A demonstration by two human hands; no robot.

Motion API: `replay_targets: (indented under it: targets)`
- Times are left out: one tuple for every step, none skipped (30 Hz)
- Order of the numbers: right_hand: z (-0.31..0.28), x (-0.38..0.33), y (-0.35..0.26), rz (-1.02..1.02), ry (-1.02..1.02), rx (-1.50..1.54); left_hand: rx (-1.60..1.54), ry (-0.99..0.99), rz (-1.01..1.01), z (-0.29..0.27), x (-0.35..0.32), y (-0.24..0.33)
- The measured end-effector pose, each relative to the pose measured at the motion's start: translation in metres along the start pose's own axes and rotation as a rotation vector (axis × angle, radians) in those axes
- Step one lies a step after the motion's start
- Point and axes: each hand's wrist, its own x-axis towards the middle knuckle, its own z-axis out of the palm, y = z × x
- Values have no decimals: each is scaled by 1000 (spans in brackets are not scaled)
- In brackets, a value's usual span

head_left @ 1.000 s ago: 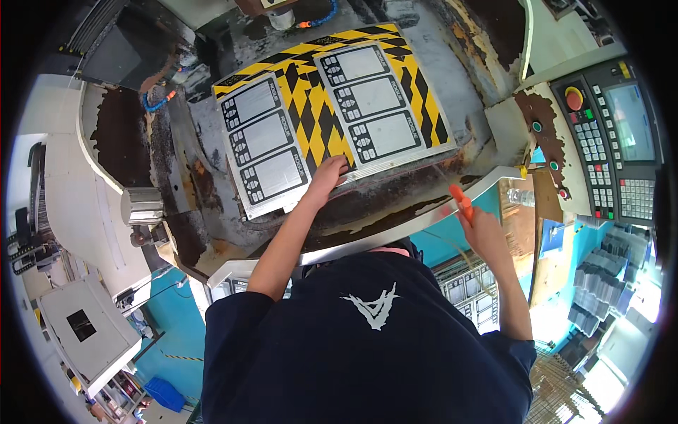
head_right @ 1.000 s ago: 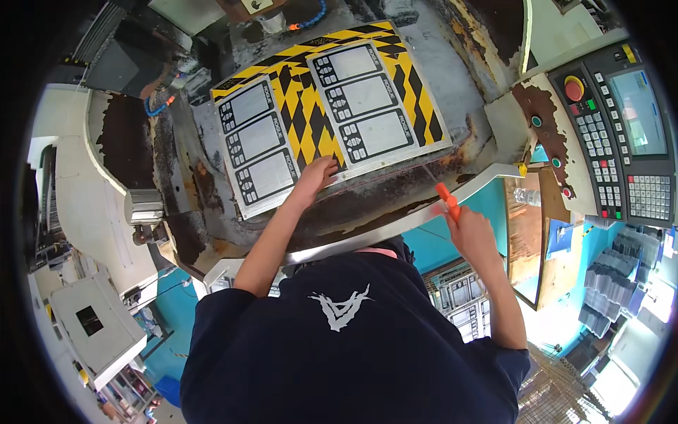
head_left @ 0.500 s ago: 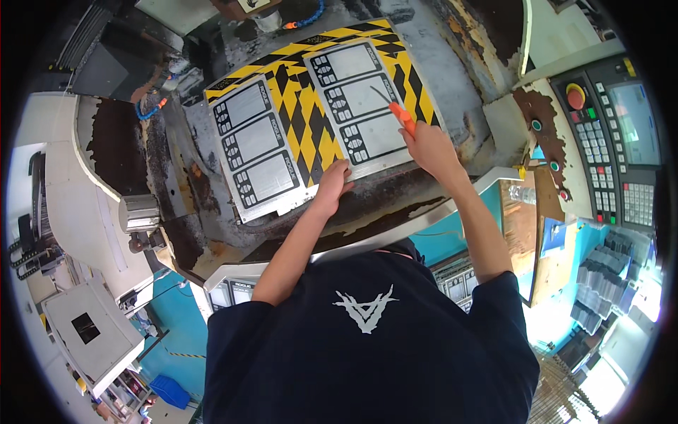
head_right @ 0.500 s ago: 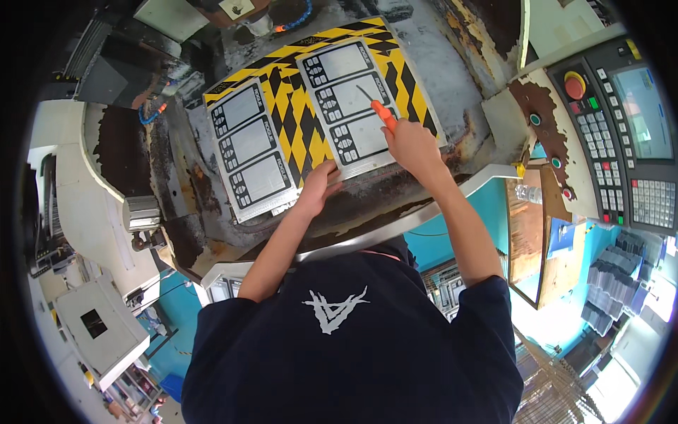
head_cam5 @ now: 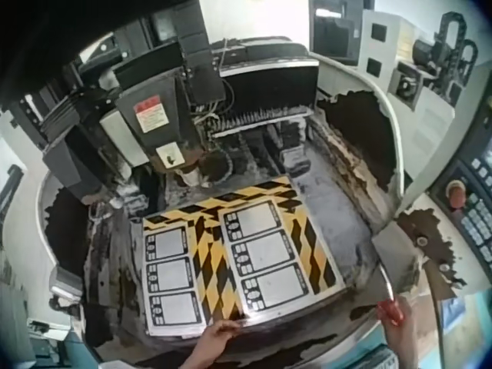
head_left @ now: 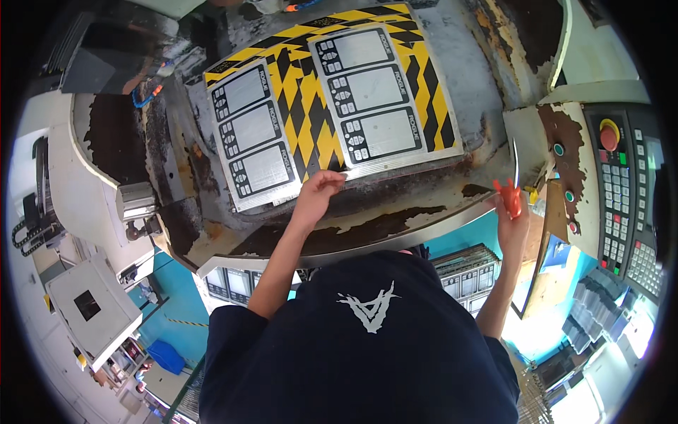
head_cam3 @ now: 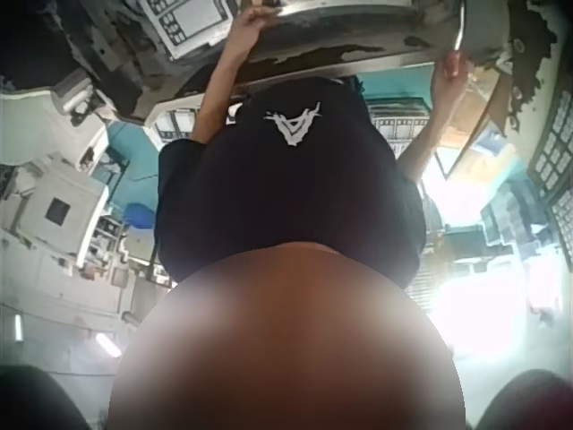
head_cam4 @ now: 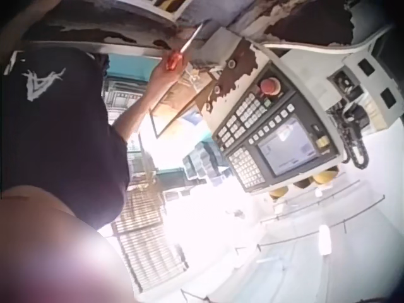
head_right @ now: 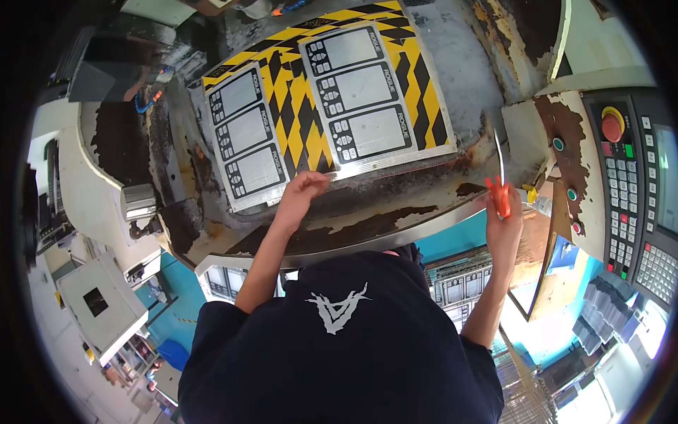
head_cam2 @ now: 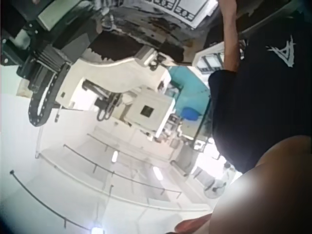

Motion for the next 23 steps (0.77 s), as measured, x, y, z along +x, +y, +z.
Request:
replay_targets:
  targets:
    - [-3, -4, 16, -118, 37, -103, -43, 12, -76, -2, 0, 1]
    - [-7, -7, 17, -279, 12, -295, -66, 23, -122, -2, 2, 2]
    - [-9, -11, 16, -268, 15, -298, -62, 14, -129, -2, 3, 3]
    - [-10, -15, 13, -185, 21, -244, -92, 40, -181, -2, 4, 4]
    - [-12, -20, 10, -97, 35, -190, -119, 58, -232, -2, 5, 6]
    - [-18, -21, 15, -125, 23, -202, -130, 43, -230, -1, 9, 7]
    - [-25, -19, 22, -113, 35, -211, -128, 24, -235, -3, 6, 7]
    - [-34, -14, 31, -138, 22, -223, -132, 49, -240, -2, 7, 9]
    - [-43, -6, 38, -167, 5, -238, -143, 78, -244, 0, 7, 10]
    - [-47, 6, 41, -70, 65, -238, -138, 87, -232, -2, 7, 12]
    - [-46, 16, 16, 71, 159, -230, -124, 99, -221, -4, 5, 13]
    - [-51, 32, 38, -8, 201, -170, -121, 58, -223, -3, 5, 14]
    - [-52, 46, 31, -8, 272, -107, -158, 75, -223, -4, 3, 16]
    - [-56, 59, 29, 85, 284, -116, -193, 96, -223, -6, 2, 17]
    - [-57, 72, 32, 89, 298, -117, -189, 83, -220, -8, 1, 16]
    - [-60, 84, 36, 118, 338, -105, -193, 81, -231, -10, 1, 14]
    - [-61, 96, 40, 144, 370, -93, -201, 86, -242, -11, 2, 12]
    - [-62, 106, 41, 144, 367, -92, -206, 83, -240, -13, 0, 11]
    - [-63, 116, 40, 98, 422, -189, -205, 87, -241, -15, -3, 10]
    - [-63, 126, 37, 41, 470, -281, -209, 102, -246, -18, -6, 7]
    - [-63, 131, 35, 30, 460, -273, -214, 117, -252, -21, -7, 5]
    - [-64, 136, 35, 72, 450, -339, -217, 113, -249, -23, -9, 3]
    - [-64, 137, 35, 117, 436, -407, -218, 109, -251, -27, -12, 1]
